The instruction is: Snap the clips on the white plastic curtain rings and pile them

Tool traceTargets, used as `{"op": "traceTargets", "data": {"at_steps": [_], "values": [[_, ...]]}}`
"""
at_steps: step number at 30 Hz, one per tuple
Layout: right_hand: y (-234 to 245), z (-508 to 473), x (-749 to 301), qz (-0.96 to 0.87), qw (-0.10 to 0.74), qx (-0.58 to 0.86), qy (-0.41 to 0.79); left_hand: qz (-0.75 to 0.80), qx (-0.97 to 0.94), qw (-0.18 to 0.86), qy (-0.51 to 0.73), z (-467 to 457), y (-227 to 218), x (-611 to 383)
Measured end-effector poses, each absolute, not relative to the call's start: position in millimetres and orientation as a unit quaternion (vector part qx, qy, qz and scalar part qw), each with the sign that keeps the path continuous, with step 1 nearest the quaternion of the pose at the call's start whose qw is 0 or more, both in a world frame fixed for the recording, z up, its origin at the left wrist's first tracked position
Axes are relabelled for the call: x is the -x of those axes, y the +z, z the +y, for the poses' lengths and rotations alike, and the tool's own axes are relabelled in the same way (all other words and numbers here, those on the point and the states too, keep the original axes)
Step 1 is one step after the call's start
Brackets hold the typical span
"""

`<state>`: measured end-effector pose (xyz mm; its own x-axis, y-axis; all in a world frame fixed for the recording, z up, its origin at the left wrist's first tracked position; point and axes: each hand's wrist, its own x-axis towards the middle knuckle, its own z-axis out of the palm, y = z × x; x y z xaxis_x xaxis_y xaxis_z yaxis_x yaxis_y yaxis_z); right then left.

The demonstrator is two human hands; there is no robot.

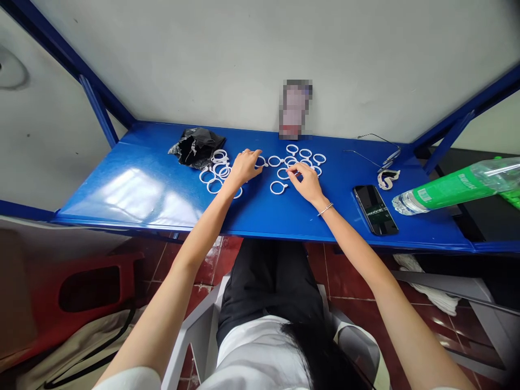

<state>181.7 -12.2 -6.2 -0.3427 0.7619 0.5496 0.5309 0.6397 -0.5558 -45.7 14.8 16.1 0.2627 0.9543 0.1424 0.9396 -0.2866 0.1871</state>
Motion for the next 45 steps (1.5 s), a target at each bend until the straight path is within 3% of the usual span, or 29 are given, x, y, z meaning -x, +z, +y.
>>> {"op": "traceTargets", "data": {"at_steps": [9, 16, 29, 45], "values": [[-5, -12, -182, -0.814, 0.397, 0.398, 0.148, 0.537, -0.823, 0.077, 0.167, 22, -5, 41], [-5, -12, -182, -0.815, 0.393, 0.399, 0.147, 0.606, -0.775, 0.021, 0.177, 21, 22, 76], [-4, -15, -183, -0.832, 0.352, 0.4, 0.152, 0.611, -0.778, 0.138, 0.04, 28, 27, 114], [-3, -17, -181, -0.849, 0.345, 0.372, 0.148, 0.418, -0.839, 0.293, 0.19, 13, 32, 61]]}}
